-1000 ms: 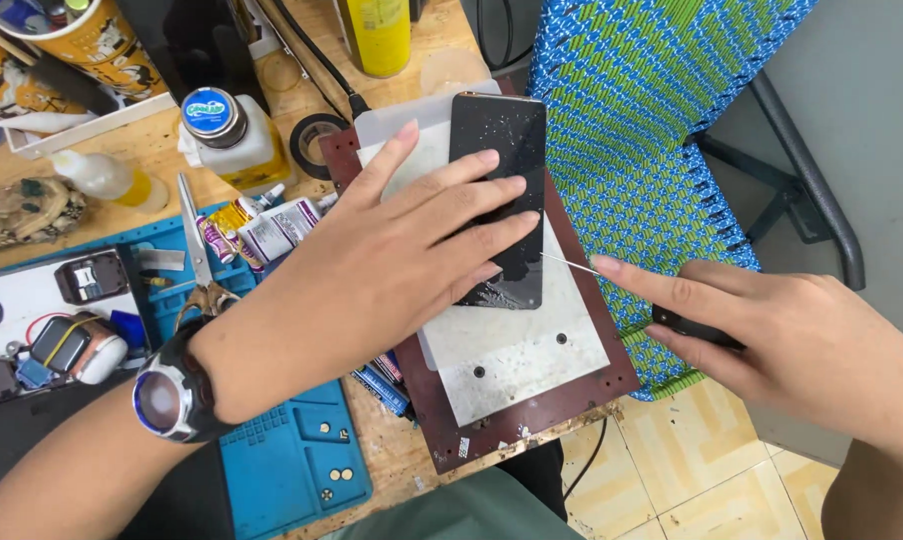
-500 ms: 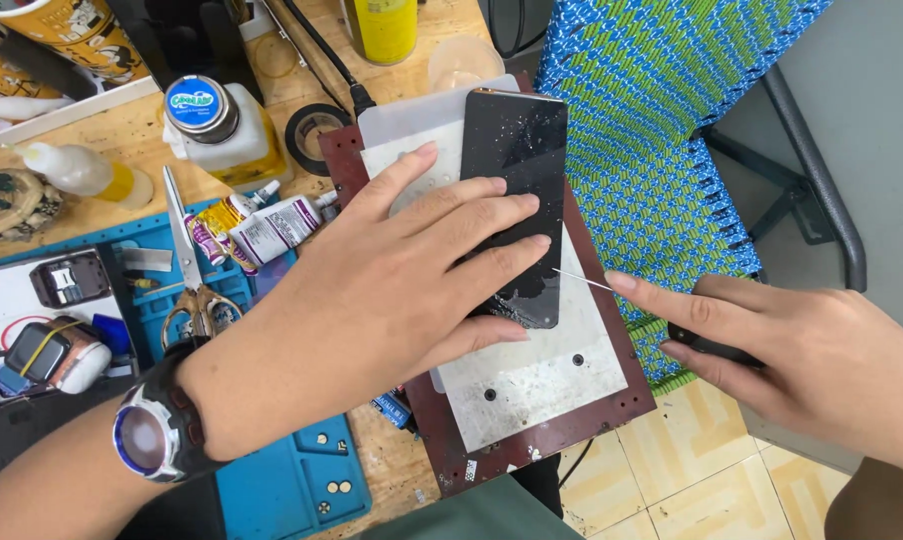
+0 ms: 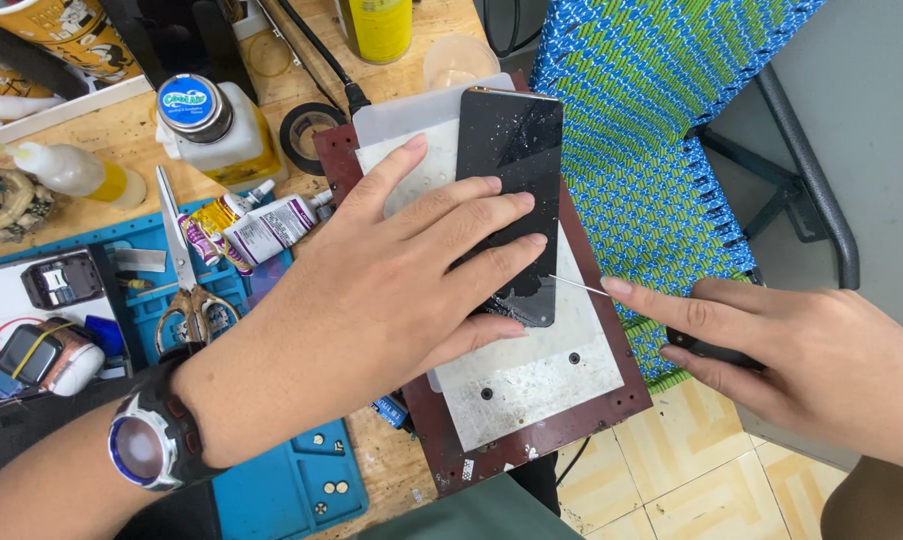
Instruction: Using a thin prying tool to carefully separate the screen from a smartphone frame.
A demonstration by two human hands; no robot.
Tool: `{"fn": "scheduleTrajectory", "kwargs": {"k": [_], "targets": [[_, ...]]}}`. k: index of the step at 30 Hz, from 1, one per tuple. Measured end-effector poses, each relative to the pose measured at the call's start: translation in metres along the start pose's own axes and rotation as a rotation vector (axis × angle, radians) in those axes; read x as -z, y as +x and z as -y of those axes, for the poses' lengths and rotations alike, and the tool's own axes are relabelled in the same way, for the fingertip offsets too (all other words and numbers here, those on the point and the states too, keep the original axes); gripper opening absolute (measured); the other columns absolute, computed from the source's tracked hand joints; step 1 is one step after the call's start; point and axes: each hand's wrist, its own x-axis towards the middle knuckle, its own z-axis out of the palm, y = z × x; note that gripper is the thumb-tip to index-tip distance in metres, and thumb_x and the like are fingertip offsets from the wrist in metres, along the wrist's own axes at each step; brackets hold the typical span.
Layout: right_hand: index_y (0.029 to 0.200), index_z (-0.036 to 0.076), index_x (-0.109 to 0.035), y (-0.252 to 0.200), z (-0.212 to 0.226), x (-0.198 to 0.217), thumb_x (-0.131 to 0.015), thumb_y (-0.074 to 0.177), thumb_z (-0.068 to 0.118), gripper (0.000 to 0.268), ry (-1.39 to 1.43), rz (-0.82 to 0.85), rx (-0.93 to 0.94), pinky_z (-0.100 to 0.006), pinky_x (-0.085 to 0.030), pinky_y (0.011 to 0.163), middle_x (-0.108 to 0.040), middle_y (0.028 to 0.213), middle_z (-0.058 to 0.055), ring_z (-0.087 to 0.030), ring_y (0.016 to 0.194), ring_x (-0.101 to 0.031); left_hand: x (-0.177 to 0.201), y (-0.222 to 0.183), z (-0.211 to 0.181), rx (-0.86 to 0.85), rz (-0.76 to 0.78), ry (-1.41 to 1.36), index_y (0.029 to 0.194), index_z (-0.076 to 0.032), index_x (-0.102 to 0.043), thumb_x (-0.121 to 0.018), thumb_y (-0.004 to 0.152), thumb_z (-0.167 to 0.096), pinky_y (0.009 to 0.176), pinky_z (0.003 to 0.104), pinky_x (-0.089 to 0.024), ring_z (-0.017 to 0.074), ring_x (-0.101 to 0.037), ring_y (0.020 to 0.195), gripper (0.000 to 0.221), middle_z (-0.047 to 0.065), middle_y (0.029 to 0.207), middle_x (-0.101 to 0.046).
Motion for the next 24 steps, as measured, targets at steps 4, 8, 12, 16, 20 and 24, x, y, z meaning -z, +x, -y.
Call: {"fn": "scheduleTrajectory", "kwargs": {"k": [4, 8, 12, 16, 20, 24], "targets": [[0.138, 0.051, -0.035, -0.001, 0.0012, 0.001, -0.052, 0.08, 0.04, 0.062, 0.028, 0.048, -0.03, -0.028, -0.054, 0.039, -0.063, 0.07, 0.021, -0.008, 0.055, -0.06, -0.0003, 0.0003, -0.0006, 0.011, 0.0, 0.013, 0.117, -0.012, -0.062, -0.065, 0.089, -0.049, 0.104, 0.049, -0.035, 0.0226, -0.055, 0.116, 0.046, 0.006, 0.123, -0.056], [0.138, 0.048, -0.036, -0.0016, 0.0006, 0.0, -0.052, 0.08, 0.039, 0.061, 0.068, 0.037, 0.007, -0.029, -0.054, 0.04, -0.065, 0.074, 0.019, -0.01, 0.056, -0.061, 0.0003, 0.0004, -0.0012, 0.017, -0.003, 0.014, 0.117, -0.012, -0.062, -0.065, 0.089, -0.048, 0.104, 0.049, -0.034, 0.0228, -0.055, 0.116, 0.045, 0.006, 0.123, -0.057], [0.139, 0.048, -0.035, -0.0028, -0.0006, -0.001, -0.051, 0.08, 0.04, 0.062, 0.052, 0.052, 0.017, -0.03, -0.053, 0.038, -0.063, 0.073, 0.018, -0.013, 0.051, -0.057, -0.0002, 0.0005, -0.0015, 0.027, 0.007, -0.001, 0.118, -0.012, -0.062, -0.064, 0.089, -0.047, 0.104, 0.049, -0.033, 0.0232, -0.055, 0.117, 0.045, 0.006, 0.124, -0.056], [0.14, 0.046, -0.033, -0.0039, -0.0017, -0.0021, -0.05, 0.081, 0.04, 0.062, 0.04, 0.053, 0.063, -0.029, -0.052, 0.035, -0.06, 0.071, 0.017, -0.012, 0.05, -0.056, -0.0009, 0.0004, -0.0018, 0.029, 0.005, -0.009, 0.117, -0.011, -0.062, -0.064, 0.09, -0.046, 0.104, 0.05, -0.033, 0.0232, -0.054, 0.117, 0.044, 0.006, 0.123, -0.056], [0.14, 0.046, -0.035, -0.0049, -0.0008, -0.0021, -0.05, 0.082, 0.04, 0.06, 0.036, 0.041, 0.085, -0.029, -0.053, 0.036, -0.059, 0.072, 0.017, -0.011, 0.051, -0.057, 0.0001, 0.0004, -0.002, 0.028, -0.002, -0.006, 0.117, -0.011, -0.063, -0.065, 0.09, -0.045, 0.104, 0.049, -0.033, 0.0231, -0.055, 0.116, 0.043, 0.006, 0.123, -0.057], [0.14, 0.043, -0.035, -0.0048, -0.001, -0.0021, -0.049, 0.082, 0.039, 0.059, 0.029, 0.011, 0.113, -0.028, -0.052, 0.034, -0.06, 0.076, 0.017, -0.012, 0.051, -0.057, 0.0004, 0.0007, -0.0022, 0.028, 0.0, -0.008, 0.117, -0.011, -0.063, -0.064, 0.091, -0.045, 0.104, 0.049, -0.033, 0.023, -0.055, 0.117, 0.043, 0.006, 0.123, -0.057]]}}
